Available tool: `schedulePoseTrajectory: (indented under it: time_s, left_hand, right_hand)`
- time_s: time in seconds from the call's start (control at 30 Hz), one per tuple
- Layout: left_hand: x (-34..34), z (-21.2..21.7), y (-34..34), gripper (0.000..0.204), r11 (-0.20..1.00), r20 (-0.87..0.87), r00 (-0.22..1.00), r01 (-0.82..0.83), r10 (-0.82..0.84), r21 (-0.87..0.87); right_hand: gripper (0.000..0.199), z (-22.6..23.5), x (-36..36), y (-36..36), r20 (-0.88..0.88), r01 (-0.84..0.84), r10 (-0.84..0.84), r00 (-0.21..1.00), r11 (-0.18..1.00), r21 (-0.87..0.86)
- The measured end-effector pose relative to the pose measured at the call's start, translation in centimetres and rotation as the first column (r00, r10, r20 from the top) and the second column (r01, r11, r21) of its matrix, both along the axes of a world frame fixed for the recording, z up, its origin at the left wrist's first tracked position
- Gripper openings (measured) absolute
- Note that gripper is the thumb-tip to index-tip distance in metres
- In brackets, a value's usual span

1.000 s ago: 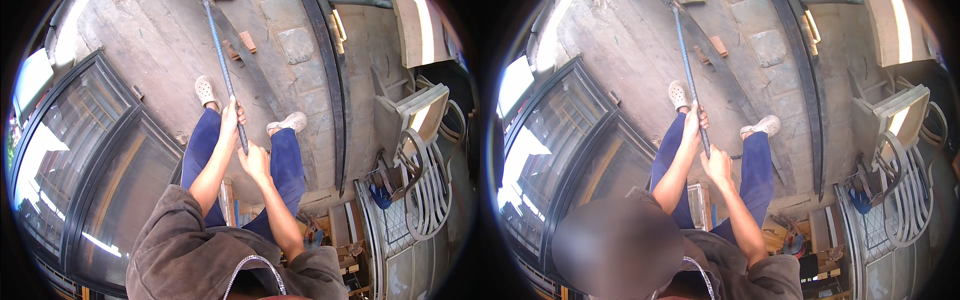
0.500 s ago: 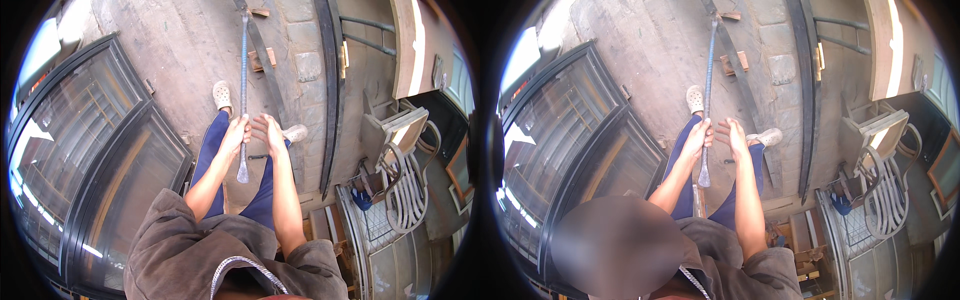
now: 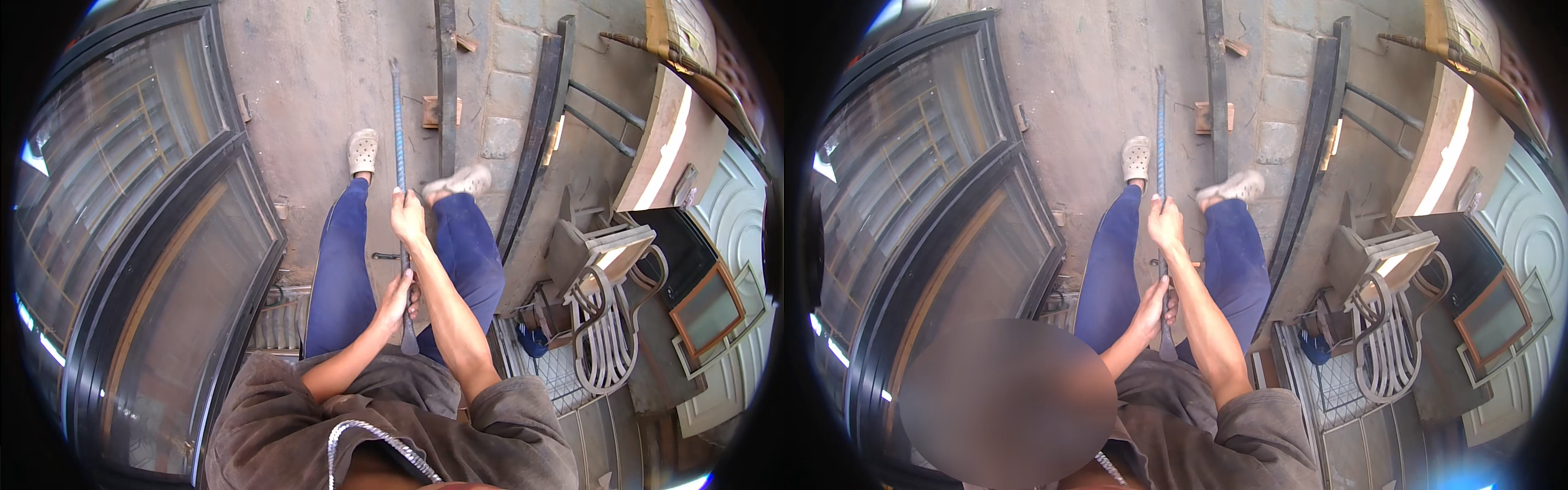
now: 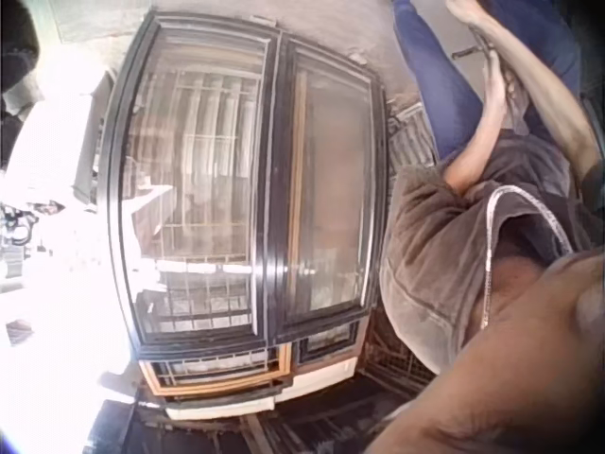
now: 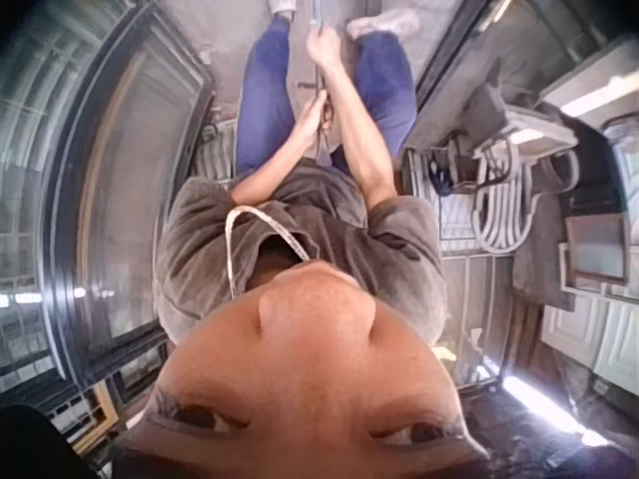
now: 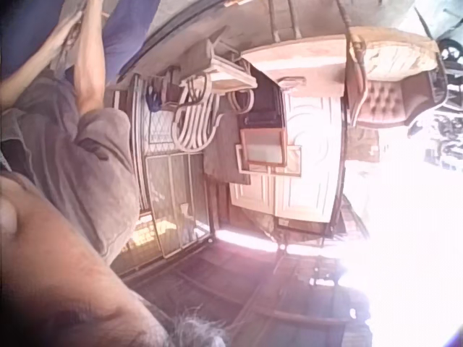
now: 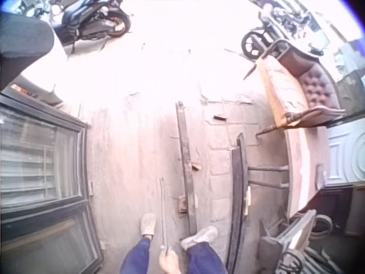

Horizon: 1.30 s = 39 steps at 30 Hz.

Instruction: The person bends a long metal rod by hand, using their legs and body weight to apply force. They repeatedly reposition the rod and adjust their stance to achieve the desired curvature.

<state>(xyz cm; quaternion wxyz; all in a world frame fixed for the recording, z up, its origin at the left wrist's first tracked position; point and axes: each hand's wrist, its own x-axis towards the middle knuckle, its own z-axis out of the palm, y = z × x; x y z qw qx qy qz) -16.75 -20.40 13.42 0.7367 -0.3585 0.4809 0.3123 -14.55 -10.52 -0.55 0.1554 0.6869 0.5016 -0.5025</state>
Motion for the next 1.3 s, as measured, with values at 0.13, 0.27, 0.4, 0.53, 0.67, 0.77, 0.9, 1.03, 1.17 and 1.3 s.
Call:
schedulePoseTrajectory:
  time_s: [0.13,0.27,0.4,0.53,0.67,0.77,0.9,1.03,1.17,1.3]
  left_hand:
    - [4.5,2.7,0.5,0.044,0.963,0.036,0.963,-0.268,0.268,0.001]
    - [7.9,2.4,6.5,0.045,0.893,-0.012,0.893,-0.451,0.451,-0.002]
    - [13.8,-1.2,13.1,0.048,0.932,-0.302,0.888,-0.362,0.348,0.009]
    - [13.9,-3.8,13.8,0.044,0.970,-0.004,0.978,-0.205,0.207,0.132]
    - [11.3,-4.3,12.0,0.040,0.976,0.106,0.994,0.009,-0.032,0.216]
    - [13.7,-1.9,11.5,0.040,0.983,0.074,0.996,0.041,-0.055,0.179]
    - [15.4,0.3,12.4,0.043,0.988,-0.077,0.985,-0.150,0.152,0.040]
    - [15.5,-1.1,13.3,0.051,0.972,-0.270,0.944,-0.218,0.188,-0.085]
    - [17.1,-4.2,14.0,0.057,0.972,-0.351,0.913,-0.231,0.205,-0.032]
    - [19.4,-5.6,15.0,0.062,0.997,-0.248,0.966,-0.052,0.065,0.059]
  right_hand:
    - [0.041,2.1,-1.4,5.1,-0.087,-0.124,0.116,0.989,0.988,-0.096]
    - [0.043,0.7,-0.4,8.6,-0.234,-0.257,0.235,0.943,0.964,-0.070]
    - [0.052,-2.4,2.6,13.5,-0.263,-0.187,0.154,0.952,0.977,-0.106]
    - [0.043,-7.7,13.3,18.5,0.010,0.051,-0.053,0.999,0.993,0.106]
    - [0.027,-2.9,15.0,19.7,-0.037,0.494,-0.492,0.870,0.867,0.066]
    - [0.025,-0.3,14.5,18.8,-0.101,0.502,-0.501,0.859,0.865,-0.020]
    - [0.041,-1.6,11.2,16.6,-0.151,0.105,-0.109,0.982,0.994,-0.038]
    - [0.050,-3.5,6.5,14.6,-0.267,-0.172,0.140,0.953,0.980,-0.100]
    - [0.049,-6.5,6.8,15.5,-0.295,-0.129,0.121,0.948,0.992,-0.007]
    - [0.048,-8.3,13.9,18.9,-0.137,0.036,-0.018,0.990,0.991,0.126]
